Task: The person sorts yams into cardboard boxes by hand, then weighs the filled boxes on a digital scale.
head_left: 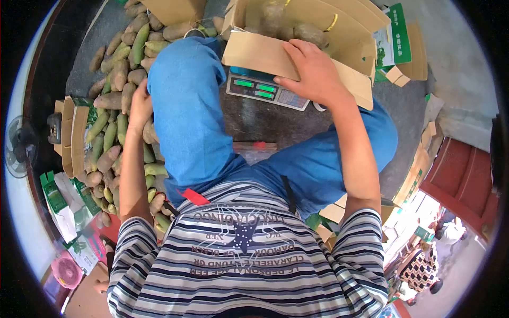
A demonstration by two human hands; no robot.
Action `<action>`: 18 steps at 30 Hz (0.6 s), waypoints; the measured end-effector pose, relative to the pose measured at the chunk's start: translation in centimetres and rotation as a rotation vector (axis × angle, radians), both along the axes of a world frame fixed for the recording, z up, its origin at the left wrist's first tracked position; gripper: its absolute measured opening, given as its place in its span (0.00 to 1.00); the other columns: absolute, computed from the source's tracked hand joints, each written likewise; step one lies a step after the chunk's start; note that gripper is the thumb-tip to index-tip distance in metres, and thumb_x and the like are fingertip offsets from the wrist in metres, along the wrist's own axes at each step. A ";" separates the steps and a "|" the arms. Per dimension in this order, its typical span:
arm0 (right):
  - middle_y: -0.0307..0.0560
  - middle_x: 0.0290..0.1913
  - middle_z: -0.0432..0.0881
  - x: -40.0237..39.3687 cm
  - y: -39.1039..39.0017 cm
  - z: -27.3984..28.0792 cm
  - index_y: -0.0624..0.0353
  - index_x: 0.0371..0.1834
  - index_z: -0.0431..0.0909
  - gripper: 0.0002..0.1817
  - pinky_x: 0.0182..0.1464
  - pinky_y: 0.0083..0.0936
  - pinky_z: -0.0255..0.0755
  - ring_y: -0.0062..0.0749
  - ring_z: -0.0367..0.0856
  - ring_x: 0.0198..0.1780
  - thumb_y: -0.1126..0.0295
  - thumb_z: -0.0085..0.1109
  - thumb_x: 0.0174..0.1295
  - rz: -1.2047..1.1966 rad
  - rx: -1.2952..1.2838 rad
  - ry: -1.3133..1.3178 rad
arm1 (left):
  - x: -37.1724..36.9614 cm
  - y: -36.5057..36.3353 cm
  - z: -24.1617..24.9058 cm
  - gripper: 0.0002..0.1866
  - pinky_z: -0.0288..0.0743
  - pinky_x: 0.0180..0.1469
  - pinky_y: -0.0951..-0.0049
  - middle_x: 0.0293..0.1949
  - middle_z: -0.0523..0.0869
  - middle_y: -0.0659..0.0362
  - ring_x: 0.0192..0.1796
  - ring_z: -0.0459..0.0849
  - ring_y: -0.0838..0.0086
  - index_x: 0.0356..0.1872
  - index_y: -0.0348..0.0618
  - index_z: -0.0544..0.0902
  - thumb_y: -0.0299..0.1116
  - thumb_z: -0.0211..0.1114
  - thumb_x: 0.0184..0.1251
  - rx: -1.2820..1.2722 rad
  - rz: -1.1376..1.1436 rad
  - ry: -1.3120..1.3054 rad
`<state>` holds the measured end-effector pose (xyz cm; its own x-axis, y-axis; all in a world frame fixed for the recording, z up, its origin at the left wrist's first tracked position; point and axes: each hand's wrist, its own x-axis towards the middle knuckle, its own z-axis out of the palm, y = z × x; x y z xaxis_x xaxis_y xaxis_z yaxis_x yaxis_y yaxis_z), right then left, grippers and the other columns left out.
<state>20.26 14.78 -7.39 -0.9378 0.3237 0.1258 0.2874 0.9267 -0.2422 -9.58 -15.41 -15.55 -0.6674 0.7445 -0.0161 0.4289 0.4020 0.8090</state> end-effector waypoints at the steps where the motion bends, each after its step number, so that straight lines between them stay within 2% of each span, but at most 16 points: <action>1: 0.54 0.63 0.72 -0.1 0.2 0.4 0.60 0.62 0.71 0.32 0.65 0.38 0.66 0.49 0.70 0.64 0.51 0.62 0.59 0.007 -0.016 0.007 | 0.8 -1.0 -0.3 0.18 0.75 0.49 0.71 0.44 0.85 0.53 0.45 0.82 0.71 0.55 0.35 0.78 0.31 0.62 0.65 -0.053 0.010 -0.059; 2: 0.54 0.61 0.74 -0.5 0.9 0.8 0.60 0.61 0.73 0.32 0.64 0.39 0.67 0.49 0.71 0.63 0.48 0.59 0.61 -0.004 -0.080 0.001 | 1.3 -1.9 -0.9 0.19 0.75 0.49 0.69 0.44 0.86 0.51 0.45 0.83 0.69 0.55 0.35 0.78 0.30 0.62 0.63 -0.105 0.024 -0.118; 4: 0.55 0.57 0.77 -1.4 2.8 1.6 0.62 0.57 0.76 0.32 0.61 0.39 0.69 0.50 0.73 0.61 0.44 0.53 0.64 -0.024 -0.216 -0.017 | 0.9 -4.8 -7.1 0.19 0.75 0.49 0.67 0.45 0.86 0.47 0.46 0.84 0.61 0.55 0.35 0.78 0.29 0.62 0.62 -0.137 0.099 -0.115; 6: 0.54 0.56 0.78 -3.9 4.9 2.2 0.58 0.57 0.77 0.27 0.59 0.38 0.71 0.48 0.74 0.60 0.46 0.49 0.68 -0.013 -0.104 0.025 | 1.0 -7.1 -8.6 0.20 0.75 0.52 0.60 0.49 0.83 0.43 0.50 0.82 0.51 0.55 0.36 0.78 0.28 0.62 0.61 -0.217 0.001 0.035; 9: 0.51 0.60 0.76 -8.8 6.3 0.5 0.50 0.61 0.75 0.22 0.58 0.40 0.72 0.47 0.75 0.59 0.53 0.52 0.68 0.081 0.168 0.087 | 1.2 -11.5 -13.9 0.22 0.74 0.57 0.57 0.54 0.79 0.45 0.58 0.78 0.51 0.54 0.39 0.77 0.39 0.67 0.61 -0.620 0.007 0.025; 10: 0.51 0.60 0.75 -10.3 6.5 -0.1 0.49 0.62 0.74 0.22 0.58 0.40 0.73 0.47 0.76 0.59 0.55 0.53 0.68 0.108 0.245 0.080 | 2.4 -10.8 -12.7 0.24 0.75 0.57 0.57 0.54 0.79 0.44 0.56 0.79 0.50 0.54 0.40 0.76 0.40 0.68 0.60 -0.851 0.019 0.100; 12: 0.50 0.60 0.74 -12.0 7.5 -1.0 0.47 0.63 0.73 0.21 0.57 0.41 0.73 0.46 0.76 0.58 0.59 0.54 0.67 0.109 0.328 -0.012 | 2.8 -13.4 -15.6 0.26 0.76 0.56 0.57 0.53 0.79 0.42 0.55 0.80 0.48 0.55 0.39 0.75 0.40 0.69 0.58 -0.964 0.001 0.068; 14: 0.50 0.60 0.74 -12.3 8.7 -3.3 0.46 0.63 0.72 0.21 0.56 0.42 0.74 0.46 0.77 0.57 0.62 0.55 0.66 0.064 0.324 -0.192 | 3.8 -15.4 -15.9 0.27 0.76 0.56 0.56 0.53 0.78 0.40 0.55 0.80 0.48 0.55 0.40 0.75 0.40 0.69 0.57 -0.920 0.073 0.053; 16: 0.52 0.56 0.76 -11.4 9.1 -3.7 0.49 0.61 0.74 0.20 0.55 0.43 0.74 0.47 0.77 0.56 0.60 0.54 0.66 0.006 0.245 -0.221 | 4.8 -16.7 -16.4 0.26 0.76 0.57 0.57 0.54 0.77 0.40 0.55 0.80 0.48 0.55 0.39 0.74 0.38 0.69 0.56 -0.913 0.184 0.015; 18: 0.53 0.54 0.78 -10.9 9.5 -3.5 0.51 0.57 0.76 0.19 0.53 0.43 0.74 0.50 0.79 0.53 0.59 0.54 0.66 -0.096 0.301 -0.357 | 5.0 -17.7 -16.9 0.27 0.75 0.57 0.57 0.54 0.77 0.41 0.56 0.79 0.49 0.56 0.39 0.74 0.38 0.68 0.56 -0.865 0.259 0.031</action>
<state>9.39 24.32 -10.87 -0.9071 0.4095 -0.0974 0.3915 0.9058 0.1620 -4.54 -33.12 -32.43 -0.8219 0.3068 -0.4800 0.2567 0.9517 0.1687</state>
